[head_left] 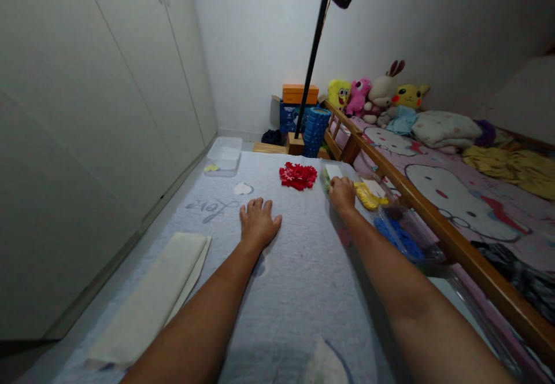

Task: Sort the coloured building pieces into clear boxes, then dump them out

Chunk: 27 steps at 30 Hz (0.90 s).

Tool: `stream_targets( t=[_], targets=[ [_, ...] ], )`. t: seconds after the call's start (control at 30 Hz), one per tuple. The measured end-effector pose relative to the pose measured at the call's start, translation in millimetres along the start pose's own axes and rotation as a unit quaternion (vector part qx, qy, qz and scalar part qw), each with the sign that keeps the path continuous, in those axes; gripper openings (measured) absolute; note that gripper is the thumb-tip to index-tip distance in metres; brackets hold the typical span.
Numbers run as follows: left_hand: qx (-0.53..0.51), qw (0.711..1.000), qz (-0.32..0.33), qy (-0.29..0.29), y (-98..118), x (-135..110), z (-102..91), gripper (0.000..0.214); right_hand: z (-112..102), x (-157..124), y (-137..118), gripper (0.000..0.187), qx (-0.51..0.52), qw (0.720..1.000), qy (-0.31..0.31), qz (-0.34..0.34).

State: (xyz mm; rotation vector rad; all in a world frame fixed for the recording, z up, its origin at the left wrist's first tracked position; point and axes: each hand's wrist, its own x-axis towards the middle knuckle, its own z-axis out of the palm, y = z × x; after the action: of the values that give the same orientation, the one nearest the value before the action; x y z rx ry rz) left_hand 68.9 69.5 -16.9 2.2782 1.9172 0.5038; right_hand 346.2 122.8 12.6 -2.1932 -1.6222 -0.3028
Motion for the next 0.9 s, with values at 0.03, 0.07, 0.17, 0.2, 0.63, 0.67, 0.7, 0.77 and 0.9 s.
stream_targets(
  t=[0.03,0.07,0.17,0.2,0.63,0.67,0.7,0.77,0.9],
  targets=[
    [-0.001,1.000,0.001,0.000,0.1,0.0,-0.2,0.052,0.3,3.6,-0.5,0.016,-0.004,1.000,0.000,0.012],
    [-0.001,1.000,0.001,0.000,0.1,0.0,-0.4,0.052,0.6,6.5,-1.0,0.018,-0.008,1.000,0.002,0.021],
    [0.002,1.000,0.000,-0.003,-0.1,0.2,-0.4,0.052,1.3,10.2,-2.4,0.029,-0.016,1.000,0.016,0.014],
    [0.004,1.000,0.000,-0.003,-0.2,0.4,-0.3,0.051,1.5,9.7,-3.0,0.033,-0.017,1.000,0.016,-0.001],
    [0.024,1.000,-0.001,0.003,-0.6,0.8,2.7,0.053,10.9,21.3,-3.1,0.035,-0.092,0.990,-0.071,-0.085],
    [0.026,1.000,0.000,0.003,-0.5,0.8,2.6,0.052,12.1,25.9,-2.3,0.035,-0.091,0.989,-0.075,-0.086],
    [0.027,1.000,0.001,0.005,-0.4,0.7,2.5,0.052,13.5,31.0,-1.2,0.035,-0.090,0.989,-0.080,-0.088],
    [0.027,1.000,0.001,0.009,-0.2,0.5,2.4,0.052,16.2,41.8,1.7,0.037,-0.087,0.988,-0.091,-0.091],
    [0.027,0.999,0.003,0.016,0.2,0.6,2.1,0.052,22.1,61.8,7.8,0.040,-0.074,0.987,-0.109,-0.094]
  ],
)
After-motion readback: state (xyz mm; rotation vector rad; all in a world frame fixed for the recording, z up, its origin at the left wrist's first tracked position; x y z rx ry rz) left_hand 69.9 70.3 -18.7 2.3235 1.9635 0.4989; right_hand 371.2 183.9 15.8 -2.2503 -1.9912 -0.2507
